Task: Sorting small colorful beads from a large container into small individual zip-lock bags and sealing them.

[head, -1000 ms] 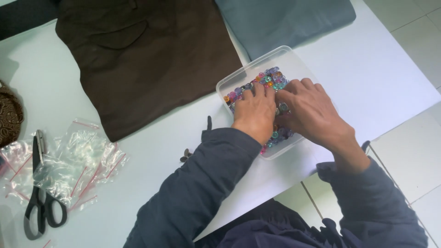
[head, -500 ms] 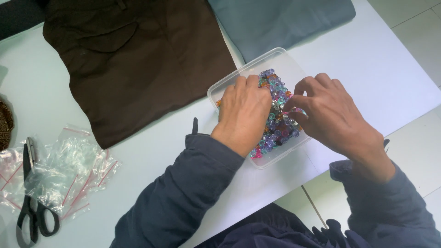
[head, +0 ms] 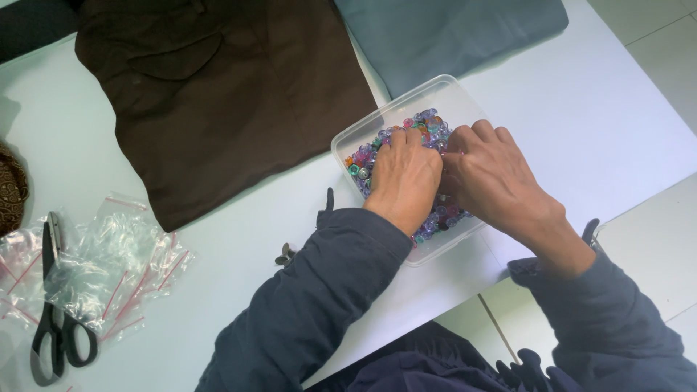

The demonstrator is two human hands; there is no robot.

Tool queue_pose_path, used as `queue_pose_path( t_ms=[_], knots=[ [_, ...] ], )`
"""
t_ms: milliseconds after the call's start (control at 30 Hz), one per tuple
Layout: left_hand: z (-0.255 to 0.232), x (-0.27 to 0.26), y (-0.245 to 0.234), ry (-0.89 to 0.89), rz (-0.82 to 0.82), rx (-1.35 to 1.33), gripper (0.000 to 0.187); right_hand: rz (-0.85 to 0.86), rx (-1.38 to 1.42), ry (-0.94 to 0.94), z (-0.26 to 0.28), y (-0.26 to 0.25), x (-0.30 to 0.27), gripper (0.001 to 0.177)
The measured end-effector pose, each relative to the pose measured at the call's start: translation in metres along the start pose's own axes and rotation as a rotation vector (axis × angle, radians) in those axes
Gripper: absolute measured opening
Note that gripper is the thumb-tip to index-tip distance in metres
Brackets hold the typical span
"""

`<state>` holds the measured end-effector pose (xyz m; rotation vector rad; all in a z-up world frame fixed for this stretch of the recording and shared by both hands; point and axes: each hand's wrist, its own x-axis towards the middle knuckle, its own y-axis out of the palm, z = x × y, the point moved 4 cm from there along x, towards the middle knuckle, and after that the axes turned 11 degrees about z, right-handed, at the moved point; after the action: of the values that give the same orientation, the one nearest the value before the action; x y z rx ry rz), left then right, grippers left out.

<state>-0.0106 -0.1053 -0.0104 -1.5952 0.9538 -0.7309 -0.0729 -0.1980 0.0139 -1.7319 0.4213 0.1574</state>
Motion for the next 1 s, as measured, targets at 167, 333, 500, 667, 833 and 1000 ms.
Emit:
queue_pose_path(
  t_ms=[167, 333, 500, 667, 833, 1000],
  knots=[
    [-0.004, -0.007, -0.004, 0.014, 0.005, -0.014, 0.006, 0.034, 0.004, -0.010, 0.004, 0.000, 0.000, 0.009],
    [0.002, -0.019, -0.011, 0.040, -0.010, -0.084, 0.007, 0.051, 0.090, -0.025, 0.010, -0.016, -0.013, 0.015],
    [0.010, -0.022, -0.004, 0.034, -0.041, -0.098, 0.006, -0.050, -0.006, 0.030, 0.014, -0.010, -0.014, 0.017],
    [0.005, -0.018, 0.003, 0.011, -0.049, -0.060, 0.008, -0.080, -0.059, 0.086, 0.010, -0.024, -0.025, 0.015],
    [0.001, -0.013, 0.009, 0.001, -0.028, -0.067, 0.007, -0.017, -0.006, 0.048, 0.013, -0.010, -0.011, 0.015],
    [0.001, -0.011, 0.011, -0.020, -0.024, -0.078, 0.005, 0.068, -0.046, 0.087, 0.015, 0.000, -0.003, 0.014]
  ],
)
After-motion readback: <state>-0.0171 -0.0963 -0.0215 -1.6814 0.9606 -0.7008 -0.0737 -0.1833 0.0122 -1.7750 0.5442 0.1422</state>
